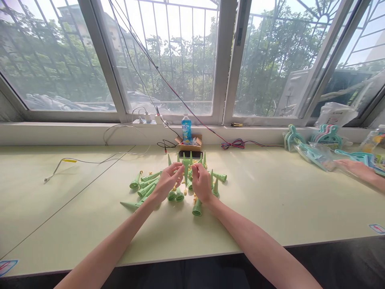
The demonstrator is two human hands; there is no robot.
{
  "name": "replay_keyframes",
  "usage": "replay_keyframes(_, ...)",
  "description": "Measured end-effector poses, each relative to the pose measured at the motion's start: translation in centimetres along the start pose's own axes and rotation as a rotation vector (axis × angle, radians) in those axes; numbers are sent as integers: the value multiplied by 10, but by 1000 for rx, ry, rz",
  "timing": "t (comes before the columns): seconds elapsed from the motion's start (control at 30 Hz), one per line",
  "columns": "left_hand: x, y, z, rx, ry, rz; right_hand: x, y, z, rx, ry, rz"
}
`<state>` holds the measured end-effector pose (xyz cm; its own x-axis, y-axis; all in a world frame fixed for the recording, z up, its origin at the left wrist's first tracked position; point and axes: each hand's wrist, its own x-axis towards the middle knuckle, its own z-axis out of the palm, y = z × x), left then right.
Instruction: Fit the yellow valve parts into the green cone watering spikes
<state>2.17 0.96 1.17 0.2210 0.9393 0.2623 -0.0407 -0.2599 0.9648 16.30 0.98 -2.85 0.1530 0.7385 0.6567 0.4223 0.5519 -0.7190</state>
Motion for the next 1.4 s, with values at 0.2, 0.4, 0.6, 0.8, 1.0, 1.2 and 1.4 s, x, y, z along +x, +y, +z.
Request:
replay_keyframes(0.2,-1,-1,3,28,-16,30,0,2,0,0,-27,-7)
replay_keyframes(0.4,0,-4,1,14,-21,24,1,2,-1,-22,-21,-8)
replay_keyframes(0.6,2,-8,0,8,-42,47,1,2,0,-29,-17,6)
replay_keyframes(0.8,3,-10,-2,43,-41,64,1,1,1,-17,-4,5)
replay_keyframes(1.0,2,-4,-2,72,25,65,0,-3,-2,-16,53,7)
replay_keyframes(1.2,3,-8,-5,103,61,17,0,-2,-2,-26,54,-3)
replay_keyframes(1.4,5,-9,-4,52,76,-5,0,-1,-1,-18,41,-27)
